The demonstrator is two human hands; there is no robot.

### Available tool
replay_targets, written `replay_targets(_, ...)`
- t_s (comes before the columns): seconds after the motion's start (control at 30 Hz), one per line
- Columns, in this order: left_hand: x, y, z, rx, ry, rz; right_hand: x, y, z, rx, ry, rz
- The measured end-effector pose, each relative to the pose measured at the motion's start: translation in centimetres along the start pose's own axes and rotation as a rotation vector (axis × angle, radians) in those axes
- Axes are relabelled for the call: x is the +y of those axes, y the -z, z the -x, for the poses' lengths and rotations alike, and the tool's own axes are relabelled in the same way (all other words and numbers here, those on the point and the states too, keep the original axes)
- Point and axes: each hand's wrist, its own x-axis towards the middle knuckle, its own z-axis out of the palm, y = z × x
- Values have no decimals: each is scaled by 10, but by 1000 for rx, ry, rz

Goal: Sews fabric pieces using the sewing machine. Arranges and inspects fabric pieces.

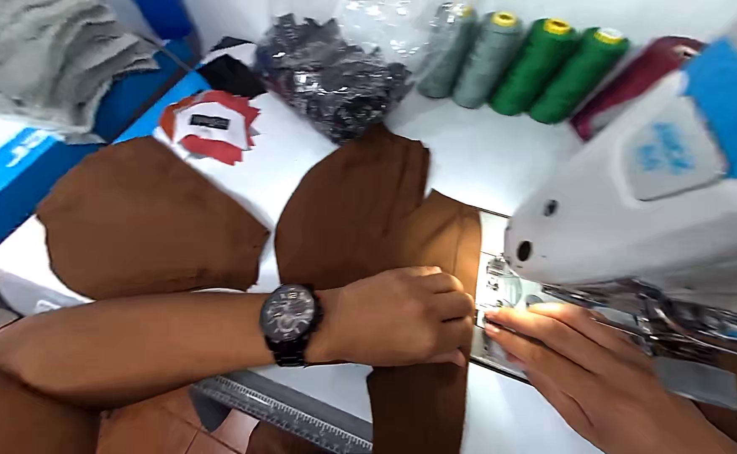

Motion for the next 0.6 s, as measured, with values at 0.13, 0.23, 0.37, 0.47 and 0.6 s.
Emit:
replay_targets(0.13,-3,-2,0,9,-14,10,1,3,1,-40,14,25)
replay_targets(0.23,-4,-2,0,10,-10,8,1,3,1,-29,18,33)
replay_targets(0.37,-6,-3,-1,8,-1,12,1,1,3,-16,17,46)
replay_targets(0.47,-6,-1,0,26,-3,20,-2,1,2,-19,1,64)
replay_targets(0.6,-6,0,0,53,-20,36,-9,8,1,-62,-26,88)
